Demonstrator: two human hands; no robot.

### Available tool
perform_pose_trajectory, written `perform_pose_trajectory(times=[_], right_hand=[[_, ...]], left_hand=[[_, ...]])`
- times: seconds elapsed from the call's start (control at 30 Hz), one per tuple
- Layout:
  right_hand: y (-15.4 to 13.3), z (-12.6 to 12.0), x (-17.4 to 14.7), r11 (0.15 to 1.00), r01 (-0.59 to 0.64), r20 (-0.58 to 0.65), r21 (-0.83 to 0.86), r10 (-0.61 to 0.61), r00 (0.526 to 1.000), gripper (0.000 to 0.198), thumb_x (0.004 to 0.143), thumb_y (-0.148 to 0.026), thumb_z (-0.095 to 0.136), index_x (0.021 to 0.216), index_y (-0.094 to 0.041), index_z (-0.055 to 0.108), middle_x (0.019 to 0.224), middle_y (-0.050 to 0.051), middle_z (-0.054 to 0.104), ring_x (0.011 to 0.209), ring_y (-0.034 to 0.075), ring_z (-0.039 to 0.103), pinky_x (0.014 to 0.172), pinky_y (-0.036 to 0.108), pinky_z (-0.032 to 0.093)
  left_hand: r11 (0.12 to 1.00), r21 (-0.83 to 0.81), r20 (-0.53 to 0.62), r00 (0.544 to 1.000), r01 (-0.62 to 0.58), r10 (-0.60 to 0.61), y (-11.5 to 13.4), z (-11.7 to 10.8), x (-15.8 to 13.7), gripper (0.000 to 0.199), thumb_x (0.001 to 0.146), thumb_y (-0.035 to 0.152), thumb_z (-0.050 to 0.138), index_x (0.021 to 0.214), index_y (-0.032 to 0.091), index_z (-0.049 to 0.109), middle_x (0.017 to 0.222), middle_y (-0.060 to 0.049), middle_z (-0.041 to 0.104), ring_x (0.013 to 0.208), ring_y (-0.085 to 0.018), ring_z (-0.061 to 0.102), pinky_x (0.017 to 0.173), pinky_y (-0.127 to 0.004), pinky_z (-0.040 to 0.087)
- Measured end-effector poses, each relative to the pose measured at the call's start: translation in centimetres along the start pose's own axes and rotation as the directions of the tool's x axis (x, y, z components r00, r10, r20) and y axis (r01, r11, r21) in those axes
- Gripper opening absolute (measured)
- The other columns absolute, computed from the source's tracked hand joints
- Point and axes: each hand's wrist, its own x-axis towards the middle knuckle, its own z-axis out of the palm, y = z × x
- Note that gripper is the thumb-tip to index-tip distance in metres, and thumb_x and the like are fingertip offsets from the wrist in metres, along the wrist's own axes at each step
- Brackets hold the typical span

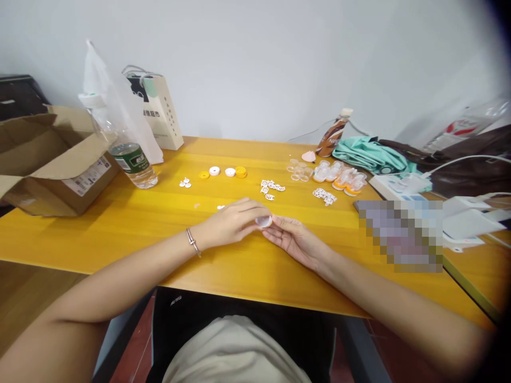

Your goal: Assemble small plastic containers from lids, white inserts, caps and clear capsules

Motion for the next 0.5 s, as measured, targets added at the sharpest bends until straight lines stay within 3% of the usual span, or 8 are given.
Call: perform_pose_trajectory(times=[0.2,0.33,0.43,0.5], right_hand=[[-0.1,0.2,-0.1,0.993,-0.009,-0.036,-0.116,0.005,0.999,0.011,0.068,-0.023,0.069,0.078,-0.019,0.068,0.089,0.001,0.07,0.081,0.009,0.063,0.084,0.022,0.047],[-0.2,0.1,-0.2,0.975,0.001,0.021,-0.223,0.003,1.0,0.018,0.069,-0.028,0.067,0.085,-0.02,0.068,0.092,0.002,0.069,0.083,0.01,0.062,0.084,0.023,0.046],[-0.5,-0.3,-0.1,0.935,0.022,0.041,-0.355,-0.008,0.999,0.02,0.067,-0.032,0.068,0.082,-0.019,0.068,0.087,0.002,0.069,0.078,0.011,0.062,0.081,0.025,0.046],[-1.3,-1.0,0.3,0.872,0.085,0.021,-0.482,-0.086,0.996,0.021,0.067,-0.037,0.067,0.076,-0.018,0.067,0.079,0.002,0.068,0.072,0.011,0.061,0.077,0.027,0.047]], left_hand=[[0.998,-0.05,-0.002,0.999,0.039,-0.04,-0.1,0.6,-0.2,0.029,0.085,0.027,0.047,0.111,0.016,0.051,0.103,-0.009,0.057,0.095,-0.016,0.052,0.084,-0.031,0.045],[0.996,-0.075,-0.033,0.998,0.056,-0.059,-0.1,1.1,-0.5,0.031,0.083,0.028,0.05,0.111,0.016,0.052,0.102,-0.009,0.057,0.092,-0.016,0.054,0.081,-0.029,0.046],[0.996,-0.064,-0.036,0.997,0.063,-0.066,0.1,1.3,-0.7,0.031,0.081,0.029,0.052,0.109,0.016,0.054,0.1,-0.009,0.059,0.089,-0.016,0.056,0.079,-0.029,0.046],[0.994,-0.065,-0.009,0.996,0.089,-0.09,0.2,1.4,-0.7,0.029,0.08,0.028,0.053,0.107,0.016,0.055,0.099,-0.007,0.061,0.088,-0.016,0.056,0.078,-0.028,0.045]])
